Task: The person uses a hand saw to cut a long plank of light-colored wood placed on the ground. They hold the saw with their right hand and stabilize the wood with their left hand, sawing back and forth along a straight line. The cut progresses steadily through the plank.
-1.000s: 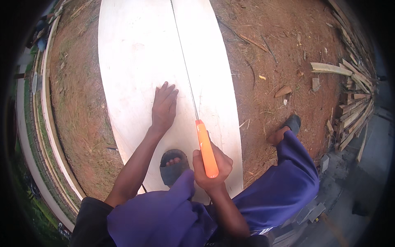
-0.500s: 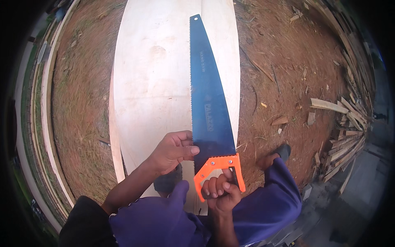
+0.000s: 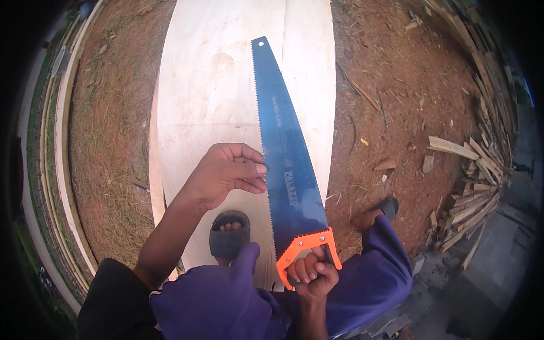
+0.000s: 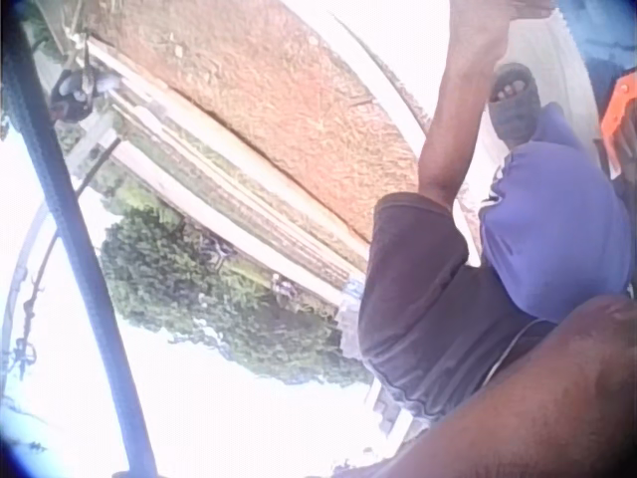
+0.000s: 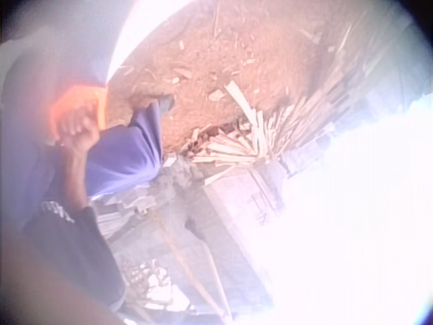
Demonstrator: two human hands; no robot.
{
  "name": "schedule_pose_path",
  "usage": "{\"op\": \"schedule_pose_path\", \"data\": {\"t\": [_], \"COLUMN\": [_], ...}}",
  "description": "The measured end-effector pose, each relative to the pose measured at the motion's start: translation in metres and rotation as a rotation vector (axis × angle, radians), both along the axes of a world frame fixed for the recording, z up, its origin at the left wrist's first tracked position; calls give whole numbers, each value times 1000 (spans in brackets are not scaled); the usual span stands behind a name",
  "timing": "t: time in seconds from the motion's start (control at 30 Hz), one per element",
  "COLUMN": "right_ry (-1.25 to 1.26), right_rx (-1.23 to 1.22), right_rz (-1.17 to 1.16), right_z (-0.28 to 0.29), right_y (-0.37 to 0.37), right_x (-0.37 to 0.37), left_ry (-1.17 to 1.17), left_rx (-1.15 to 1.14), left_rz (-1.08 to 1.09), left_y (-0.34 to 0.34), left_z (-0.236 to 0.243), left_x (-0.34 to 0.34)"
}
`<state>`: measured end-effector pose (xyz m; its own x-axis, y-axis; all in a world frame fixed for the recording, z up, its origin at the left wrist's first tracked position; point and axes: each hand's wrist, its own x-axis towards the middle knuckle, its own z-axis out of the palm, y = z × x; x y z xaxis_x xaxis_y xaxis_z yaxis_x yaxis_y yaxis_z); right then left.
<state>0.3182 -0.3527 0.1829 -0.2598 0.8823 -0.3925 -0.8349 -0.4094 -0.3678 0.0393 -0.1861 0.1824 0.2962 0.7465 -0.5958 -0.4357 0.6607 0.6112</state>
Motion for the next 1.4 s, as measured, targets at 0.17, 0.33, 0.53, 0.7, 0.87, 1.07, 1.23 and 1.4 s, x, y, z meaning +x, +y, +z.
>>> {"op": "schedule_pose_path", "data": {"t": [0.17, 0.33, 0.53, 0.7, 0.87, 1.07, 1.23, 1.4], "right_ry": [45, 133, -45, -305, -163, -72, 102, -69], "right_rx": [-28, -41, -328, -523, -617, -793, -805, -735], "right_rz": [-5, -1, -81, -136, 13, 290, 531, 652], "right_z": [-1, -7, 5, -6, -14, -13, -6, 14], "right_y": [-8, -14, -8, -4, -5, -6, -10, -4], "right_x": [7, 13, -4, -16, -11, -13, -25, -35], "left_ry": [42, -18, -25, 74, 162, 140, -35, -46], "left_rx": [78, 88, 199, 275, 302, 369, 326, 296], "left_rz": [-28, 109, 193, 181, 180, 278, 340, 226], "left_y": [9, 12, -2, -4, -8, -8, -1, -4], "left_z": [-2, 12, 28, 35, 37, 30, 22, 12], "left_x": [-7, 0, 0, 4, 9, 24, 35, 24]}}
